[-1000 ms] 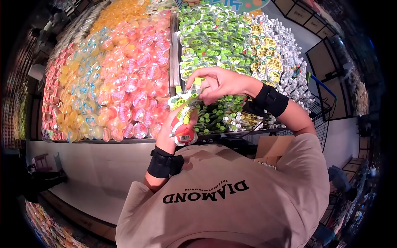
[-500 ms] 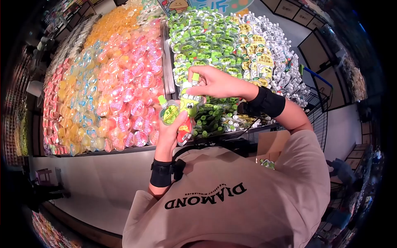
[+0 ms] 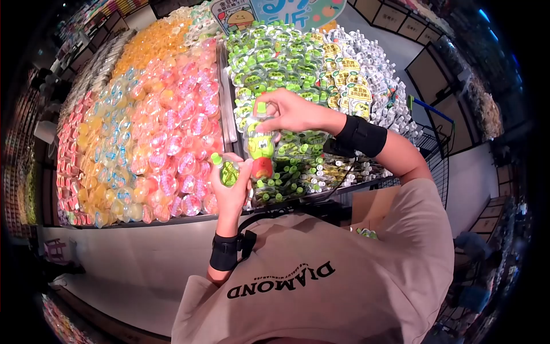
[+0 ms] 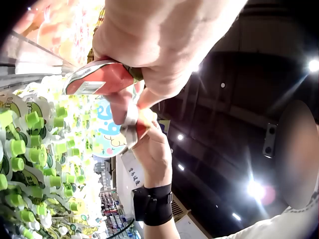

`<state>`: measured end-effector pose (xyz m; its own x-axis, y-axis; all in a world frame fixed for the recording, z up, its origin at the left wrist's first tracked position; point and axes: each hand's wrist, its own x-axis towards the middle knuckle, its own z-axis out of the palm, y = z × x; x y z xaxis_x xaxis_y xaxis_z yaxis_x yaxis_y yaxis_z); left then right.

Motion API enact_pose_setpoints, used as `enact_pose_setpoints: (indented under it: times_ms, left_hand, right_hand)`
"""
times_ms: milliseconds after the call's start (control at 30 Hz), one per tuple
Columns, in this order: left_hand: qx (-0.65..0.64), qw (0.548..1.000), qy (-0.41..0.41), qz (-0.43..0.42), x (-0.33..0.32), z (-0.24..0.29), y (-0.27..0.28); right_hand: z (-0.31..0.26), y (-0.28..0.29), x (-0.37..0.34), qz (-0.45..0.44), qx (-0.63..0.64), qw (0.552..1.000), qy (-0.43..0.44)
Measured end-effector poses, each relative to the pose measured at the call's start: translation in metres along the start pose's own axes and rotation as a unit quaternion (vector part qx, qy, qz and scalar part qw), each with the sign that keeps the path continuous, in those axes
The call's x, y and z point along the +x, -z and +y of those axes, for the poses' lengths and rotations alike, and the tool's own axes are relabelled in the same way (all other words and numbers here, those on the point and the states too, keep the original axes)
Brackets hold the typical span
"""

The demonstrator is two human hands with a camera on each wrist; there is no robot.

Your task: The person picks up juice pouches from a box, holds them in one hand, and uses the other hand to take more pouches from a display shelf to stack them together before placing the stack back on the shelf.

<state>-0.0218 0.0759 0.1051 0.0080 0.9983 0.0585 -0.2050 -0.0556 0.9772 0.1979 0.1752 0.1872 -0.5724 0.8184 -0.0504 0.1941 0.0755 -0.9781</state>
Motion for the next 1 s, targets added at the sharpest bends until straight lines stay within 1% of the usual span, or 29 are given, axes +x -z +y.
enact_pose_setpoints:
  times_ms: [33, 67, 100, 133, 167, 200, 233, 267, 300, 333, 400, 433, 500, 533, 633, 767, 833, 867, 900, 967, 1000]
  left_hand:
    - [-0.036, 0.999, 0.04, 0.001, 0.001, 0.006, 0.001]
    - [-0.031, 0.999, 0.032, 0.0, 0.005, 0.006, 0.004]
    - [-0.051, 0.997, 0.052, 0.002, 0.006, 0.002, 0.01]
    - [-0.06, 0.996, 0.068, 0.008, 0.006, 0.004, 0.013]
    - [-0.069, 0.994, 0.083, 0.015, 0.005, 0.005, 0.015]
    - [-0.07, 0.994, 0.082, 0.017, 0.004, 0.006, 0.015]
    - [-0.074, 0.993, 0.093, 0.021, 0.003, 0.006, 0.016]
    - [-0.077, 0.991, 0.104, 0.025, 0.002, 0.007, 0.016]
    - [-0.077, 0.992, 0.101, 0.027, 0.002, 0.007, 0.015]
    - [-0.075, 0.992, 0.102, 0.025, 0.003, 0.007, 0.014]
    - [-0.07, 0.992, 0.106, 0.022, 0.003, 0.006, 0.014]
    - [-0.069, 0.992, 0.104, 0.025, 0.003, 0.006, 0.013]
    - [-0.076, 0.991, 0.108, 0.029, 0.005, 0.007, 0.012]
    - [-0.078, 0.99, 0.111, 0.029, 0.005, 0.007, 0.012]
    - [-0.073, 0.989, 0.125, 0.027, 0.006, 0.004, 0.013]
    - [-0.086, 0.987, 0.134, 0.022, 0.004, 0.0, 0.015]
    - [-0.09, 0.986, 0.143, 0.004, 0.006, -0.003, 0.018]
    - [-0.09, 0.986, 0.139, 0.006, 0.008, -0.004, 0.019]
    - [-0.09, 0.986, 0.141, 0.004, 0.008, -0.004, 0.019]
    - [-0.088, 0.985, 0.148, 0.0, 0.008, -0.005, 0.019]
    - [-0.089, 0.984, 0.154, 0.005, 0.008, -0.006, 0.018]
  right_hand:
    - [-0.024, 0.015, -0.001, 0.026, -0.049, 0.998, -0.01]
    - [-0.021, 0.045, 0.009, 0.07, -0.16, 0.984, 0.046]
    - [-0.041, 0.065, 0.008, 0.123, -0.15, 0.98, 0.04]
    - [-0.022, 0.108, 0.023, 0.183, -0.229, 0.95, 0.109]
    - [-0.026, 0.135, 0.027, 0.229, -0.246, 0.931, 0.14]
    - [-0.024, 0.163, 0.032, 0.276, -0.294, 0.902, 0.152]
    - [-0.017, 0.194, 0.042, 0.302, -0.339, 0.879, 0.146]
    - [-0.003, 0.224, 0.053, 0.31, -0.368, 0.866, 0.136]
    - [0.009, 0.242, 0.063, 0.318, -0.397, 0.851, 0.128]
    - [0.014, 0.245, 0.068, 0.317, -0.397, 0.851, 0.131]
    - [0.025, 0.249, 0.079, 0.286, -0.471, 0.829, 0.095]
    - [0.032, 0.248, 0.085, 0.265, -0.46, 0.847, 0.03]
    - [0.051, 0.248, 0.098, 0.245, -0.484, 0.84, 0.025]
    - [0.06, 0.247, 0.104, 0.233, -0.477, 0.848, -0.002]
    - [0.082, 0.247, 0.114, 0.235, -0.489, 0.84, 0.03]
    - [0.1, 0.254, 0.116, 0.219, -0.5, 0.837, 0.035]
    - [0.088, 0.25, 0.112, 0.206, -0.508, 0.836, 0.016]
    - [0.082, 0.253, 0.11, 0.22, -0.504, 0.834, 0.045]
    - [0.079, 0.253, 0.112, 0.219, -0.504, 0.834, 0.047]
    - [0.077, 0.254, 0.108, 0.256, -0.534, 0.803, 0.061]
    - [0.074, 0.246, 0.107, 0.252, -0.549, 0.794, 0.067]
